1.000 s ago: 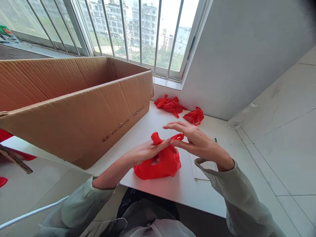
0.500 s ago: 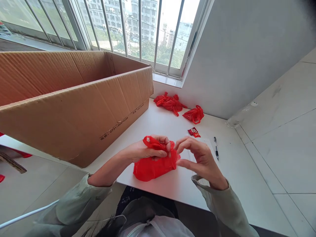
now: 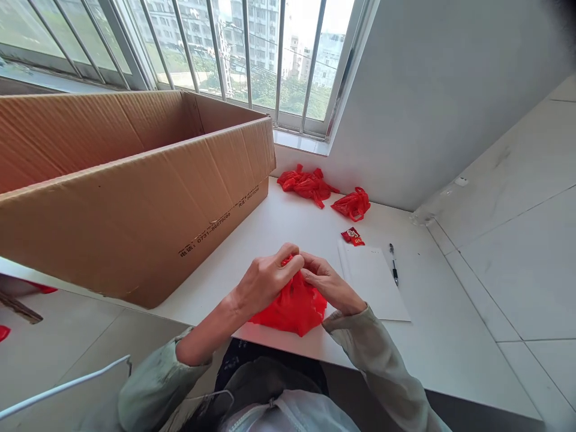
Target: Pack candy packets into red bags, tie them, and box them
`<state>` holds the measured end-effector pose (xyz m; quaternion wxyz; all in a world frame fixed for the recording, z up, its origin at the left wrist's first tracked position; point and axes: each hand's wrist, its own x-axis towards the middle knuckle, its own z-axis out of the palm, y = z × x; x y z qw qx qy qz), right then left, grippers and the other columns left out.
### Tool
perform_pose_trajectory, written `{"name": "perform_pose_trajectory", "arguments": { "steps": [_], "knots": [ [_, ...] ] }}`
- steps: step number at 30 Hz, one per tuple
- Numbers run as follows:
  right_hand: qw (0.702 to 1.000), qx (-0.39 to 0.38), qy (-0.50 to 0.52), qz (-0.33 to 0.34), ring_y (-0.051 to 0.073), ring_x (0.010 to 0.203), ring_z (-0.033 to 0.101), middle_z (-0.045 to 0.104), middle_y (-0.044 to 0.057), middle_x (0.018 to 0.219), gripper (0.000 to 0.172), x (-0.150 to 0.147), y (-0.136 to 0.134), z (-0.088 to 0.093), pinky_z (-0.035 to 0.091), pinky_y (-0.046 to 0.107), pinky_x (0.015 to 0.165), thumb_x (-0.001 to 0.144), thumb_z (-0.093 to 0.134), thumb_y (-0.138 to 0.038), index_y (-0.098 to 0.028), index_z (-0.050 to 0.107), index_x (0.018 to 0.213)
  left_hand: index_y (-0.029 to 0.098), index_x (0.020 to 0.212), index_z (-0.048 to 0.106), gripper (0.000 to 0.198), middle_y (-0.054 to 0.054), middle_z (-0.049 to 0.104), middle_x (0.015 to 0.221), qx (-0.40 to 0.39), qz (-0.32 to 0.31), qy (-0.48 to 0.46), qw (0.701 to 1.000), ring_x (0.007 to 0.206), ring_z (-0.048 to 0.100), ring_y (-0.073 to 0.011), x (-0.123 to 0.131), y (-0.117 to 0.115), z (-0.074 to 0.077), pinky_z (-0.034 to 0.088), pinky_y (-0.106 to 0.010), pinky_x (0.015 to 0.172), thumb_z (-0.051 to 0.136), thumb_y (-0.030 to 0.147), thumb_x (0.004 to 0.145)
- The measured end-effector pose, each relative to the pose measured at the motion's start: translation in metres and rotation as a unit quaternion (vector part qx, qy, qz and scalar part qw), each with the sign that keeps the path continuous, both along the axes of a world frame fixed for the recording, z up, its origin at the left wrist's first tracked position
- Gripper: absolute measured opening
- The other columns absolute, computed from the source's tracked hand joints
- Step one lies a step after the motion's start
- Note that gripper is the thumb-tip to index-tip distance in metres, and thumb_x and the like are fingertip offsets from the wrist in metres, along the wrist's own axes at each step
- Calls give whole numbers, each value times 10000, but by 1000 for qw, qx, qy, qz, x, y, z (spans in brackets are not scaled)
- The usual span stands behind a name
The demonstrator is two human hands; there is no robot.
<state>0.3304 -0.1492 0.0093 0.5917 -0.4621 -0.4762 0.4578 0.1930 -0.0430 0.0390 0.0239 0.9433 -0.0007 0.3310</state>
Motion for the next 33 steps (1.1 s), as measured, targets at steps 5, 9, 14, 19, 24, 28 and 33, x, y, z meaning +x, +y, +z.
{"name": "perform_pose_trajectory", "arguments": {
  "steps": [5, 9, 14, 19, 24, 28, 33],
  "knots": [
    [919, 44, -359, -158, 153, 808, 587, 678, 35, 898, 225, 9, -11, 19, 427, 282, 745, 967, 473, -297, -200, 677, 968, 167, 892, 502, 265, -74, 578, 1002, 18, -43, 94, 995, 585, 512, -113, -6, 9, 14, 394, -231, 493, 261, 181, 1000],
    [795, 93, -571, -183, 156, 798, 593, 706, 32, 868, 292, 10, -23, 33, 392, 295, 758, 999, 381, -199, -208, 672, 976, 152, 1002, 498, 322, -106, 619, 993, 0, -75, 32, 997, 804, 607, -189, -18, 18, 15, 485, -320, 736, 237, 337, 1029],
    [790, 42, -554, -259, 170, 778, 616, 717, 29, 830, 268, 30, -49, -12, 400, 300, 735, 981, 412, -191, -212, 669, 907, 179, 778, 518, 301, -34, 613, 685, 78, 55, -63, 993, 679, 582, -209, -56, 35, -19, 402, -426, 834, 355, 299, 1001],
    [821, -30, -504, -267, 179, 719, 623, 694, 32, 769, 307, 46, -77, -58, 429, 296, 665, 987, 394, -275, -207, 657, 841, 184, 665, 499, 306, 40, 523, 555, -30, 136, -2, 990, 487, 451, -133, -91, 39, -54, 374, -382, 777, 435, 205, 964],
    [925, -50, -263, -269, 187, 896, 652, 697, 44, 992, 313, 33, -72, -64, 496, 303, 774, 975, 409, -457, -253, 592, 1126, 206, 855, 578, 339, -65, 606, 945, -319, 110, -21, 941, 964, 566, -231, -85, 19, -74, 428, -381, 843, 358, 422, 997],
    [990, -39, -56, -122, 260, 1358, 399, 408, 90, 1490, 839, 11, -58, -76, 334, 429, 1110, 788, 578, -678, -300, 280, 1476, 257, 1489, 206, 902, -128, -5, 1579, -393, 55, 10, 918, 1440, 95, -380, -75, -2, -103, 304, -536, 1099, 485, 760, 794],
    [995, -26, -53, -84, 267, 1407, 316, 360, 81, 1521, 877, -23, -37, -79, 250, 452, 1162, 769, 620, -656, -290, 288, 1494, 343, 1517, 53, 772, -51, -125, 1593, -401, 26, 4, 916, 1456, -85, -363, -51, -21, -124, 120, -607, 1158, 393, 662, 902]
  ]
}}
